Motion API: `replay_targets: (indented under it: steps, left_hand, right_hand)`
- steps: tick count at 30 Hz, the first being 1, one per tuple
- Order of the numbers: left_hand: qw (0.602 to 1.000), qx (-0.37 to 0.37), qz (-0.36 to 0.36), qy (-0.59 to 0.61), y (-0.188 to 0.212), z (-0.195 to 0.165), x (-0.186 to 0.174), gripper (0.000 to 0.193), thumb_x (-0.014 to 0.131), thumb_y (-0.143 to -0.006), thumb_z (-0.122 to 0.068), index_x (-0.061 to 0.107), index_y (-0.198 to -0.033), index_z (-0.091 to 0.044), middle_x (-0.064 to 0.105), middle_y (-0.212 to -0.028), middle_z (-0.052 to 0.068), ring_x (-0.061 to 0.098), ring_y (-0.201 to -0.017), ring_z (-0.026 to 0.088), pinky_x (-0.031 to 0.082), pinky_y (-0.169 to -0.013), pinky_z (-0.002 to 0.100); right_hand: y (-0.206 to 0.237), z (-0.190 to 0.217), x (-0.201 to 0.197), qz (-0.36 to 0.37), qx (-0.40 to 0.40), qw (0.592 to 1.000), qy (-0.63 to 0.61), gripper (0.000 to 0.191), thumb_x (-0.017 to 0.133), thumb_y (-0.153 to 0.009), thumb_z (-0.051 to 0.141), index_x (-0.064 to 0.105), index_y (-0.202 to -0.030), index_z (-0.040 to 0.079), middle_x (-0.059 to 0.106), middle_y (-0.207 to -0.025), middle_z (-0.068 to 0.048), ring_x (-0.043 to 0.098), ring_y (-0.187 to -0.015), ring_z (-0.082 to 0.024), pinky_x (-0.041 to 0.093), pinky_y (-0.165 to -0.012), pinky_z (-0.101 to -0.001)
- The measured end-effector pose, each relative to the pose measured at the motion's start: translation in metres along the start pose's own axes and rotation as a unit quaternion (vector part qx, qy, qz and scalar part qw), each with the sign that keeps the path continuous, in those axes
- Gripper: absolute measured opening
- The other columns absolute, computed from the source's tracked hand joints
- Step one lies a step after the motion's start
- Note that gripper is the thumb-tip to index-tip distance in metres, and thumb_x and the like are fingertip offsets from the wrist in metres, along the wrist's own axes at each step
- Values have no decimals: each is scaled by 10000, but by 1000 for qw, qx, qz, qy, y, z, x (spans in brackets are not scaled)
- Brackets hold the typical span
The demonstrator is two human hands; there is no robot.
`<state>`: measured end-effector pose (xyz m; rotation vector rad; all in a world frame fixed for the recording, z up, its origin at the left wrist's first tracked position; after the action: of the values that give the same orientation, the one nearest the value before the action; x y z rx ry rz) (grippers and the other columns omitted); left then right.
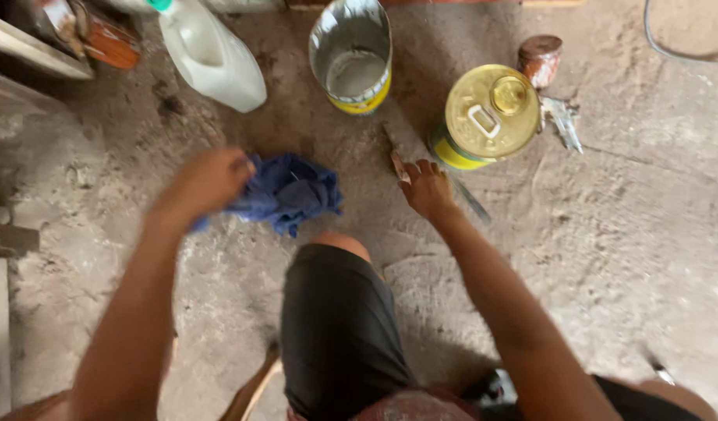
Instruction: The person takes paint cans and a thinner jug from a shelf, sits on the floor, wipes their hands with a blue cloth, opens a paint can, and pours liquid into a spray gun cup. They attach the air hose, test the spray gun, wipe a wooden cabinet door with the cloth, and spray paint the cabinet.
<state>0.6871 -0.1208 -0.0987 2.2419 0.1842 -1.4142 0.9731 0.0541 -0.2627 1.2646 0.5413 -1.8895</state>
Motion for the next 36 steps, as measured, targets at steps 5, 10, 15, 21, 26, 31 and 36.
replay_targets:
  steps: [5, 10, 15, 21, 26, 31, 36]
  left_hand:
    - [991, -67, 94, -71, -20, 41, 100, 837, 808, -779, -421, 495, -1515, -174, 354, -1545, 249, 391, -1385, 442, 355, -1084, 524]
    - [962, 178, -162, 130, -54, -56, 95, 507, 768, -908, -239, 608, -1349, -46, 548, -1438, 260, 560, -1285, 448, 453, -1091, 490]
    - [905, 264, -258, 210, -83, -144, 95, 412, 779, -894, -134, 616, -1265, -58, 623, -1316, 195, 593, -1276, 427, 467, -1123, 500]
    - [897, 399, -171, 87, -122, -264, 133, 525, 742, -748, -140, 627, -1242, -5, 595, -1322, 219, 528, -1264, 401, 423, -1048, 508]
    - [890, 427, -111, -120, -165, -307, 179, 231, 592, -973, -140, 662, -1174, -49, 626, -1189, 151, 564, -1218, 347, 403, -1126, 516]
    - [893, 408, -137, -134, -164, -309, 183, 188, 620, -930, -156, 672, -1105, -109, 628, -1101, 97, 574, -1164, 305, 327, -1119, 674]
    - [888, 416, -88, -177, -169, -318, 161, 376, 706, -759, -117, 667, -1133, -132, 637, -1158, 58, 554, -1193, 280, 248, -1135, 685]
  right_hand:
    - [-56, 13, 32, -31, 119, 992, 26, 688, 698, -846, 290, 454, -1445, 55, 573, -1276, -226, 575, -1148, -449, 530, -835, -560]
    - [-47, -1, 41, -66, 127, 990, 18, 413, 553, -932, 91, 505, -1316, -55, 604, -1232, -270, 629, -1103, -426, 569, -940, -504]
    - [12, -32, -44, 96, 139, 984, 51, 456, 540, -881, 193, 516, -1289, -10, 683, -936, -225, 693, -832, -422, 568, -728, -544]
    - [63, -92, -231, 280, 264, 901, 200, 318, 435, -1071, 361, 593, -1177, 107, 725, -847, -113, 727, -797, -323, 560, -687, -505]
    - [94, -83, -298, 176, 350, 913, 113, 296, 486, -1068, 300, 589, -1262, 100, 745, -859, -148, 727, -750, -336, 545, -697, -487]
    - [106, -77, -329, 68, 341, 937, -32, 423, 637, -932, 393, 637, -1317, 219, 770, -870, -114, 725, -785, -296, 545, -725, -460]
    - [74, -116, -295, 50, 272, 961, -7, 316, 592, -982, 318, 666, -1270, 211, 741, -962, -157, 700, -901, -390, 528, -802, -515]
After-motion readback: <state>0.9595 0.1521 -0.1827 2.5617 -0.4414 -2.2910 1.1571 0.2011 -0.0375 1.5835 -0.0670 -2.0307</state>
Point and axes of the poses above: each hand's wrist, its own y-axis away from the middle knuckle, its own x-axis out of the palm, z = x × y, the point moved 5 cm from there along -y, towards the middle knuckle
